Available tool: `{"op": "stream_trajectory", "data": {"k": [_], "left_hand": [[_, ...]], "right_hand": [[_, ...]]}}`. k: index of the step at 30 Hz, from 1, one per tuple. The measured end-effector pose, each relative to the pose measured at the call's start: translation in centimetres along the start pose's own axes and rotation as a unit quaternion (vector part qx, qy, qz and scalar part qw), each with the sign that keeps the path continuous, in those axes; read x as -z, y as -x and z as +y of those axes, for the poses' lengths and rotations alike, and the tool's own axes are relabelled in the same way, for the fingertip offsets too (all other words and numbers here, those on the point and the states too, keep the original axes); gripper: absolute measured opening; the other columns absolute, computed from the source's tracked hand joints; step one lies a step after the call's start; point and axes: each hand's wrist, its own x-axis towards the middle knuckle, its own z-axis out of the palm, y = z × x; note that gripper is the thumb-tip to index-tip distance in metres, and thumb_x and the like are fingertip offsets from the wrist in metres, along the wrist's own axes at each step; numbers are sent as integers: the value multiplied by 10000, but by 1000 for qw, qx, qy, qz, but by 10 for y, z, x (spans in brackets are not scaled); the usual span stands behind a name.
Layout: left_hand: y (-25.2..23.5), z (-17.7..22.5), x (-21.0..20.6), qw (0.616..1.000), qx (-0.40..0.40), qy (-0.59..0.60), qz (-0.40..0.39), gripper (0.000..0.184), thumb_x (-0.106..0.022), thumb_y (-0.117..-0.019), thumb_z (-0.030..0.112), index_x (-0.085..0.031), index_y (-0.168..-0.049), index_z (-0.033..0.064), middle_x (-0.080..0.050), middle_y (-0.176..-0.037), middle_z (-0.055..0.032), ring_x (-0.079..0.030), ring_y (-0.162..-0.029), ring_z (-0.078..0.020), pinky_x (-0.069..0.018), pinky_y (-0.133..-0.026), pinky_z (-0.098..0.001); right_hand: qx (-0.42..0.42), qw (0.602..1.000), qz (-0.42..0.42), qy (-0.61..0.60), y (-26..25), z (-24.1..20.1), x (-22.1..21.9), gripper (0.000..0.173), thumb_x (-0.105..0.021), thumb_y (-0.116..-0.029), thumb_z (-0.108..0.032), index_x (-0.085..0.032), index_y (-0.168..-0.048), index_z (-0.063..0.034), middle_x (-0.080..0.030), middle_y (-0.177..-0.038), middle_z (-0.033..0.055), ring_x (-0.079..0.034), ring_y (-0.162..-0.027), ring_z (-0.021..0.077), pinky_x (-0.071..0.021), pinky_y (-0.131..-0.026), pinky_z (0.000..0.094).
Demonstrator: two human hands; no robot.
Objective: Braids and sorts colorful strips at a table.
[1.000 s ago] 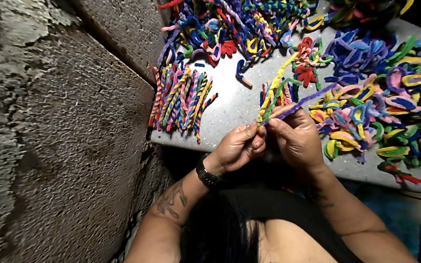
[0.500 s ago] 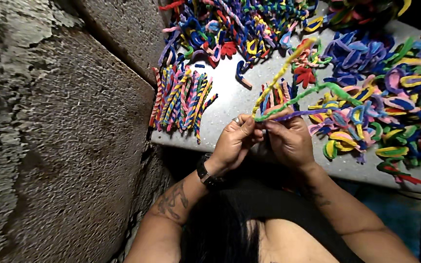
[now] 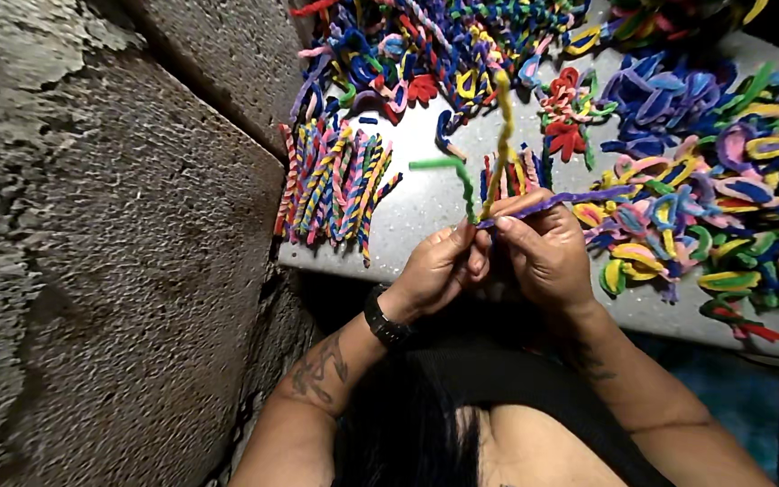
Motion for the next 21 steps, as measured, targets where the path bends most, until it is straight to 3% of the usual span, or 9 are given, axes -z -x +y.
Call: {"op": "stream_trajectory", "data": {"k": [2,4,6,8,10,12,15,18,21], "left_hand": [[3,1,-1,989,-35,-130,65,277,-394,-1104,216,-645,-1023,128,-638,-751,67,-594,-653,0,-516,-627,-159],[6,1,2,960,-105,-248,80,159,-531,-1034,86,-583,-1184,87,-659,-937,53,-617,-765,7,-535,-690,-160],[6,2,6,936,-162,-303,72,403,-694,-922,47,-523,-1286,49,-621,-1102,11,-625,-857,-9,-551,-712,-170],[5,4,3,919,-189,-334,86,478,-765,-855,27,-552,-1283,17,-616,-1147,-32,-637,-886,-33,-554,-701,-172],[5,7,2,902,-204,-367,102,306,-703,-908,40,-618,-1198,-12,-628,-1090,-52,-636,-890,-54,-561,-756,-196],[5,12,-3,906,-189,-352,142,113,-630,-990,68,-689,-1080,34,-697,-961,4,-658,-818,-26,-569,-741,-190],[8,18,-3,939,-149,-275,140,83,-616,-1014,101,-696,-1028,119,-710,-868,42,-657,-723,-13,-565,-681,-172],[8,18,-3,959,-124,-219,130,67,-631,-1003,95,-692,-1009,120,-702,-831,24,-644,-669,-18,-560,-634,-168],[8,17,-5,962,-128,-202,132,69,-628,-999,72,-685,-1009,110,-701,-805,16,-648,-654,-18,-560,-627,-162]], "right_hand": [[1,999,19,41,1,-4,-1,165,-600,-976,12,-646,-1064,-120,-731,-1063,-23,-698,-934,58,-591,-831,229],[5,995,27,97,1,-8,0,162,-615,-970,-3,-636,-1071,-127,-726,-1055,-55,-691,-930,34,-587,-818,212],[10,987,32,157,2,-11,0,153,-619,-955,-7,-630,-1062,-117,-718,-1043,-67,-677,-910,14,-579,-794,199],[37,972,21,229,4,-13,-2,115,-632,-950,-27,-628,-1049,-84,-702,-1041,-61,-662,-939,-5,-567,-838,191],[81,955,5,285,5,-12,-4,77,-650,-943,-38,-645,-1020,-38,-698,-1042,-24,-658,-988,-2,-556,-894,192],[109,950,-11,292,4,-12,-5,63,-655,-941,-28,-655,-1003,-20,-700,-1035,-1,-661,-1013,14,-554,-922,204],[73,964,-15,256,5,-14,-1,80,-639,-966,-48,-647,-1045,-57,-695,-1051,-37,-658,-974,2,-561,-869,192],[15,976,-12,217,4,-15,1,111,-620,-976,-65,-640,-1083,-90,-683,-1025,-69,-637,-869,-12,-553,-772,172],[-21,990,-2,141,2,-13,2,133,-587,-994,-37,-625,-1091,-119,-694,-1004,-72,-666,-868,16,-578,-792,196]]}}
